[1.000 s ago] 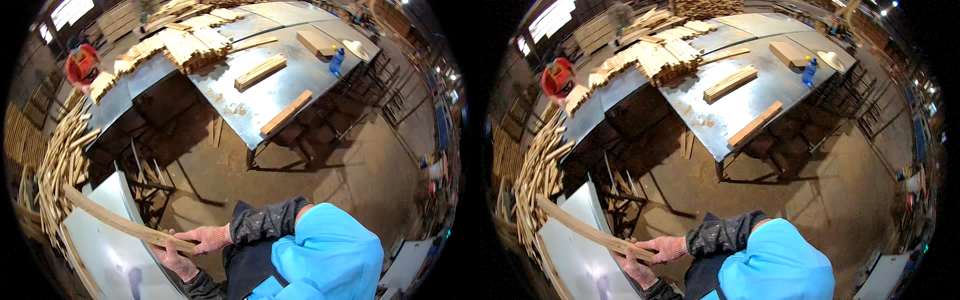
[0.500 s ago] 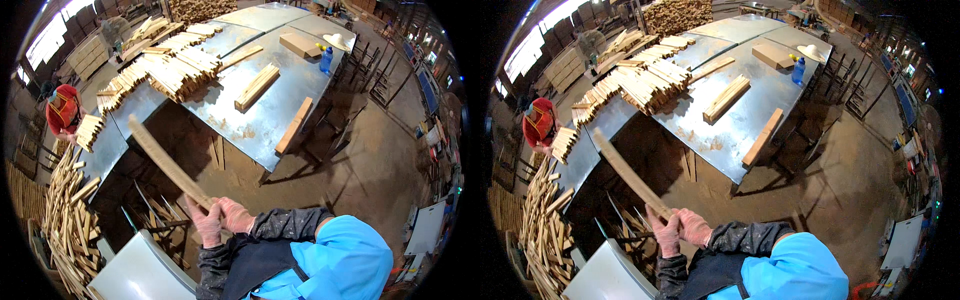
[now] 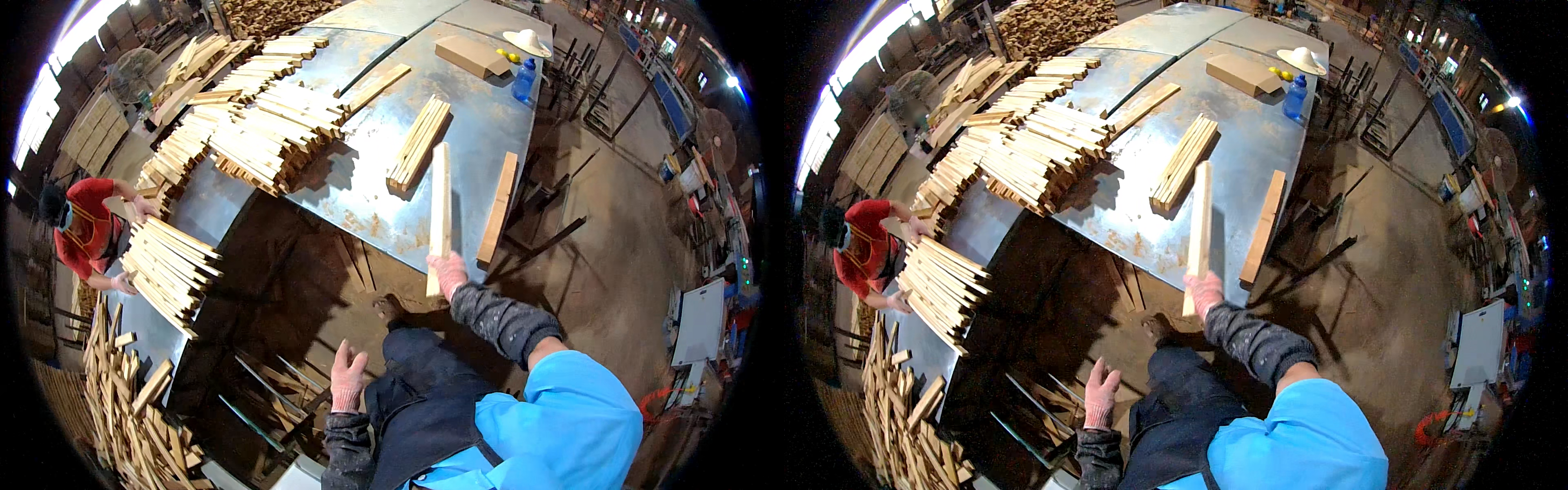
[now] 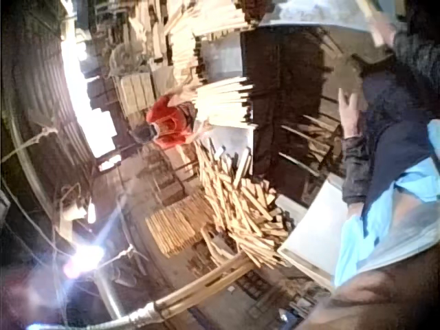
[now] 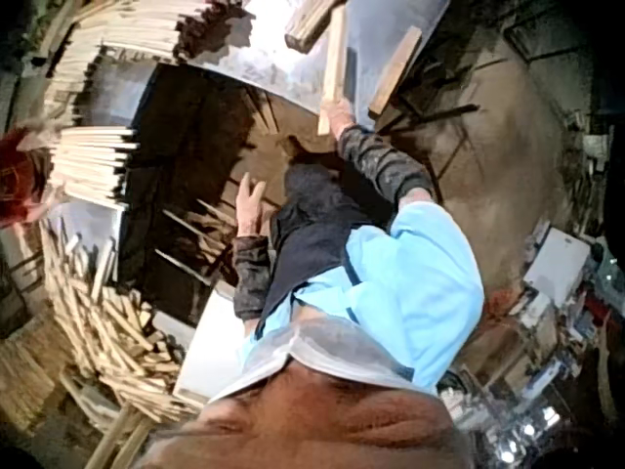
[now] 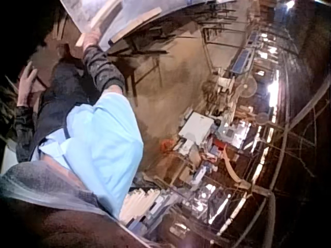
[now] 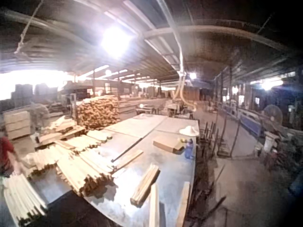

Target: The person picks up stacks of thin wooden slats from a metal table and places them onto a conveyor belt. They repeatedly gather the slats, align them, and transfer them to the belt, occasionally adjusting the pile.

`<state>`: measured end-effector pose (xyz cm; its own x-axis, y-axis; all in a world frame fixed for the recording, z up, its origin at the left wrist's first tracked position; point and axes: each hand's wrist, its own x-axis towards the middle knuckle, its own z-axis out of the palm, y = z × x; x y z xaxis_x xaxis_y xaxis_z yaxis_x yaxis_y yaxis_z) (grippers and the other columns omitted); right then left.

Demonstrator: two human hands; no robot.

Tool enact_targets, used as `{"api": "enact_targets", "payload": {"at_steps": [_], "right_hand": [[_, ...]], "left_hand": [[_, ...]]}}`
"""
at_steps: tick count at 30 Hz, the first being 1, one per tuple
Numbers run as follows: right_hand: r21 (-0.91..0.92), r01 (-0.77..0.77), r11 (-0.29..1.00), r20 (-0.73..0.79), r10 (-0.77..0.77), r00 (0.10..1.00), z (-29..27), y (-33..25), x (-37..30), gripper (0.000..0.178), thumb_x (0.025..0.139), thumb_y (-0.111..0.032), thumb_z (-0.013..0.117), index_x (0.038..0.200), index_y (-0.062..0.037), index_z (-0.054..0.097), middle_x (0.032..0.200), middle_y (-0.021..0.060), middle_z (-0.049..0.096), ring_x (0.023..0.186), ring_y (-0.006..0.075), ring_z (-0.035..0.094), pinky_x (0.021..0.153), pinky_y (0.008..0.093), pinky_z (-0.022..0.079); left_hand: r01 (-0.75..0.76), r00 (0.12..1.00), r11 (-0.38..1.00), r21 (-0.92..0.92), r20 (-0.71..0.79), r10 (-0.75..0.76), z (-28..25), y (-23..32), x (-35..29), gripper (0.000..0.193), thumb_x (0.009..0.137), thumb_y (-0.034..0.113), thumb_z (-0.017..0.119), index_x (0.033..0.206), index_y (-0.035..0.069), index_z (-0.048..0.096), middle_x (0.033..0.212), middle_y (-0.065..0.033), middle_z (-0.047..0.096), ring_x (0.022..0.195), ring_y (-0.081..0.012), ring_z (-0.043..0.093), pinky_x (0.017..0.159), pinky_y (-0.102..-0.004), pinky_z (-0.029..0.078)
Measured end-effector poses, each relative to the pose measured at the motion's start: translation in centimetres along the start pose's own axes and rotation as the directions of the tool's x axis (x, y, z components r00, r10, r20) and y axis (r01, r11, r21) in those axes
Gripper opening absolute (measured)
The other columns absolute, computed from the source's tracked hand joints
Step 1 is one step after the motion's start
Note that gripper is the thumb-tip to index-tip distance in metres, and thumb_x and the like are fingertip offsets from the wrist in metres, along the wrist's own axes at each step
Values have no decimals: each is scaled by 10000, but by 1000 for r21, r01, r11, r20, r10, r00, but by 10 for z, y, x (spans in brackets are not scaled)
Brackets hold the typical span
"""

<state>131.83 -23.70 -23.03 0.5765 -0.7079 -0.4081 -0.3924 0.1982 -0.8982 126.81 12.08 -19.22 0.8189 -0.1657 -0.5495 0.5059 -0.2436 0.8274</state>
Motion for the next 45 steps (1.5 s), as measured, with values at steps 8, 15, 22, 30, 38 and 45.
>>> {"api": "enact_targets", "payload": {"at_steps": [8, 15, 22, 30, 38, 45], "right_hand": [[-192, 25, 981, -160, -56, 986, 15, 75, 279, 345, 937, -342, 778, 966, 0, 754, 872, 112, 754, 729, 266, 691, 685, 417, 588], [-339, -106, 935, -194, 41, 980, 87, -21, 355, 811, 945, -551, 759, 1363, 128, 613, 1301, 261, 714, 1160, 374, 687, 1037, 471, 519], [-471, 114, 875, 92, -80, 993, 75, 11, 426, 682, 1099, -516, 548, 1416, 84, 619, 1334, 246, 719, 1190, 352, 691, 1042, 440, 509], [-309, 144, 940, 73, -127, 989, 93, -2, 271, 495, 1097, -337, 603, 1358, 81, 635, 1182, 127, 713, 1058, 246, 648, 956, 390, 526], [-360, 70, 930, 618, 182, 765, 312, -72, 112, 493, 1033, -250, 690, 1435, 30, 633, 1085, 97, 703, 936, 195, 646, 828, 330, 527], [-364, 705, 609, 810, -166, 562, 577, -118, 101, 704, 993, -360, 720, 1551, 22, 525, 1530, 252, 599, 1414, 338, 594, 1178, 385, 455]], "left_hand": [[298, 930, 954, -28, -215, -297, -76, -26, 59, 698, 993, 304, 743, 1542, -70, 528, 1418, -160, 678, 1233, -242, 659, 1030, -328, 517], [521, 812, 852, -46, -280, -512, -88, -14, 100, 726, 1014, 335, 726, 1585, -44, 487, 1551, -189, 584, 1390, -314, 578, 1133, -397, 470], [504, 823, 862, -56, -273, -499, -77, 25, 158, 609, 995, 330, 725, 1452, -59, 618, 1394, -193, 699, 1283, -286, 657, 1082, -363, 497], [396, 821, 852, -341, -283, -495, -105, 21, 210, 596, 1013, 264, 734, 1487, -64, 584, 1196, -104, 723, 1024, -218, 656, 950, -356, 527], [-72, 753, 961, -267, -646, -123, -238, 45, 270, 549, 1015, 161, 747, 1500, -40, 587, 1356, -159, 709, 1240, -230, 664, 1090, -341, 512], [46, 556, 997, 58, -831, 23, -464, 70, 341, 621, 1039, 306, 690, 1533, -43, 552, 1530, -241, 596, 1410, -358, 570, 1207, -410, 419]]}}
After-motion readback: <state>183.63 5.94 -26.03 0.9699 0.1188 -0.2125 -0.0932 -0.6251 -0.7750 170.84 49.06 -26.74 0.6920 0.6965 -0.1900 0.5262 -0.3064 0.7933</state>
